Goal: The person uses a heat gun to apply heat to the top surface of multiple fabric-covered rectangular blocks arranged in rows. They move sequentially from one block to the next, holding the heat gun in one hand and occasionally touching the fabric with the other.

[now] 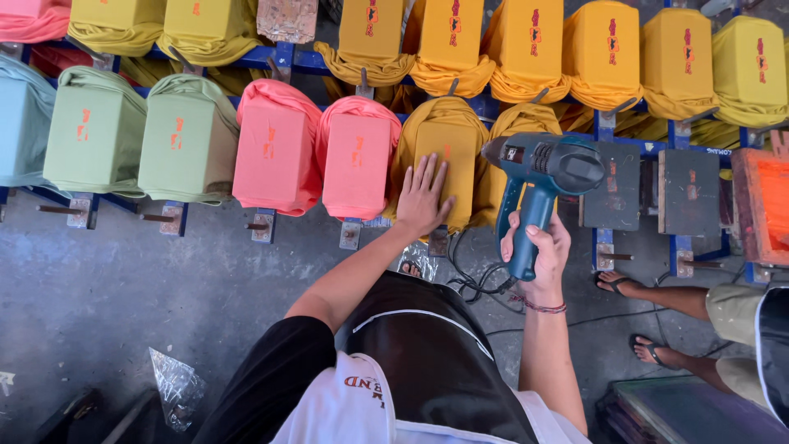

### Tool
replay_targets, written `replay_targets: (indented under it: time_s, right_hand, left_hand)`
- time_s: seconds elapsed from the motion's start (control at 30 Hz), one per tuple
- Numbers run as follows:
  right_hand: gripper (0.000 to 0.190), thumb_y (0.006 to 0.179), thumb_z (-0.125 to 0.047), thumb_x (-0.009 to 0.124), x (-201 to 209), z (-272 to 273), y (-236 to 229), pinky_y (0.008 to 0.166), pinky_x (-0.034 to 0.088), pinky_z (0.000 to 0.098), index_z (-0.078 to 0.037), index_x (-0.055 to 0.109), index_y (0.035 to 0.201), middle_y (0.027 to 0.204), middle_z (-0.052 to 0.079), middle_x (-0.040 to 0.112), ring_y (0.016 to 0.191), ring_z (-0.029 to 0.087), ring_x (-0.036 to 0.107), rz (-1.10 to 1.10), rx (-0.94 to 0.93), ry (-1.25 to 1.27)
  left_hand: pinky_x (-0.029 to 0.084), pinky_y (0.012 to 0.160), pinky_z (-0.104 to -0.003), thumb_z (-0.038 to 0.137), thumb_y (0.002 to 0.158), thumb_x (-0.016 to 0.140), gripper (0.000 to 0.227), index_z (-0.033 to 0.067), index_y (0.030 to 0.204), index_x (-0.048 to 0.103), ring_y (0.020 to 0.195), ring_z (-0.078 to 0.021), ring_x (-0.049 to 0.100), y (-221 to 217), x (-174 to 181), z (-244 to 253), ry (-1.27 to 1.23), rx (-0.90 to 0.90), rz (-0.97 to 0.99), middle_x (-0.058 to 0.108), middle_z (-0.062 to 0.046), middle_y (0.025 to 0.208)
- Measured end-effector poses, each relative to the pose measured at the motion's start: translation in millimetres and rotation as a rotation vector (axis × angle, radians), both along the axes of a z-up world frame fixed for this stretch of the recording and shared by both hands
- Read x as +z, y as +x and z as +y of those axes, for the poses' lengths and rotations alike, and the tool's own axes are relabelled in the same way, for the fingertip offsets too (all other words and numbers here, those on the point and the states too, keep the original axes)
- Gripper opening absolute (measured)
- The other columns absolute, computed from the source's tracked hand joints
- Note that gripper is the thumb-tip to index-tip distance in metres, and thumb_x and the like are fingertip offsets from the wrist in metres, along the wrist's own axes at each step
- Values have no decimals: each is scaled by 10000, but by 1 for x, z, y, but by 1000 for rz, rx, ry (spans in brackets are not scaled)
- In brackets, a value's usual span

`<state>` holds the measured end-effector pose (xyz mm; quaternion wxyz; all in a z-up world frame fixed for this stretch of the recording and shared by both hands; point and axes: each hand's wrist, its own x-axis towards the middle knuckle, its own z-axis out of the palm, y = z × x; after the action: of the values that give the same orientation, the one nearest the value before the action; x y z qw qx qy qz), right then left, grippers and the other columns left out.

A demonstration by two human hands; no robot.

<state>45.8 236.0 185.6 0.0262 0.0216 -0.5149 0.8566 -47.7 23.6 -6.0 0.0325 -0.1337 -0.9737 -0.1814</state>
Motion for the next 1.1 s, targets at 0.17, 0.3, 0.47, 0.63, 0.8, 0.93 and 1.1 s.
replay_targets:
  time_s: [0.17, 0.3, 0.47, 0.63, 0.8, 0.93, 1.1]
  right_hand:
    - [317, 995, -124, 685, -12, 2, -2, 432, 557, 419, 32, 570, 1245, 974, 239, 611, 449, 278, 652, -48, 24, -37]
    - [329, 1007, -152, 689, -19, -15, -8, 440, 575, 415, 25, 576, 1261, 998, 234, 631, 466, 271, 666, -36, 82, -11]
    - [328, 981, -140, 709, 20, -87, 1, 409, 571, 417, 17, 592, 1244, 962, 233, 647, 453, 278, 675, -50, 203, -100]
    - [322, 953, -100, 684, -11, -145, 4, 368, 539, 454, 80, 577, 1198, 900, 287, 603, 380, 305, 617, -89, 278, -135]
    - [282, 957, -132, 705, 11, -213, -10, 374, 525, 450, 75, 607, 1123, 880, 270, 627, 383, 292, 629, -50, 197, -32]
    - [254, 996, -107, 682, -6, -241, -29, 422, 528, 446, 52, 593, 1173, 927, 255, 626, 422, 291, 628, -33, 96, 24]
    - [263, 1010, -114, 675, 2, -257, 6, 427, 530, 440, 53, 584, 1191, 938, 249, 637, 428, 275, 634, -41, 7, 86]
  left_hand:
    - [80, 1437, -571, 606, 1155, 371, 825, 202, 1852, 191, 1785, -356, 102, 2, -1, -3, 61, 14, 28, 123, -162, 1923]
    - [131, 1434, -558, 514, 1178, 416, 801, 123, 1842, 197, 1779, -373, 115, 24, 33, -20, 140, 96, -1, 120, -200, 1915]
    - [494, 1256, -510, 246, 1099, 656, 485, 23, 1529, 637, 1473, -398, 615, 42, 50, -103, 507, 169, 278, 657, -180, 1444]
    - [450, 1292, -500, 205, 1051, 653, 556, 25, 1566, 548, 1504, -407, 555, 46, 16, -184, 519, 362, 201, 570, -210, 1555]
    - [407, 1356, -525, 170, 1000, 669, 786, -67, 1694, 387, 1607, -474, 463, 42, -6, -213, 499, 237, -60, 440, -330, 1704]
    - [413, 1352, -525, 155, 957, 694, 912, -88, 1731, 280, 1624, -488, 429, 49, -7, -228, 492, 102, -133, 375, -351, 1737]
    - [441, 1321, -516, 206, 1001, 672, 901, -96, 1739, 252, 1624, -473, 431, 53, 0, -239, 497, 18, -156, 368, -341, 1741]
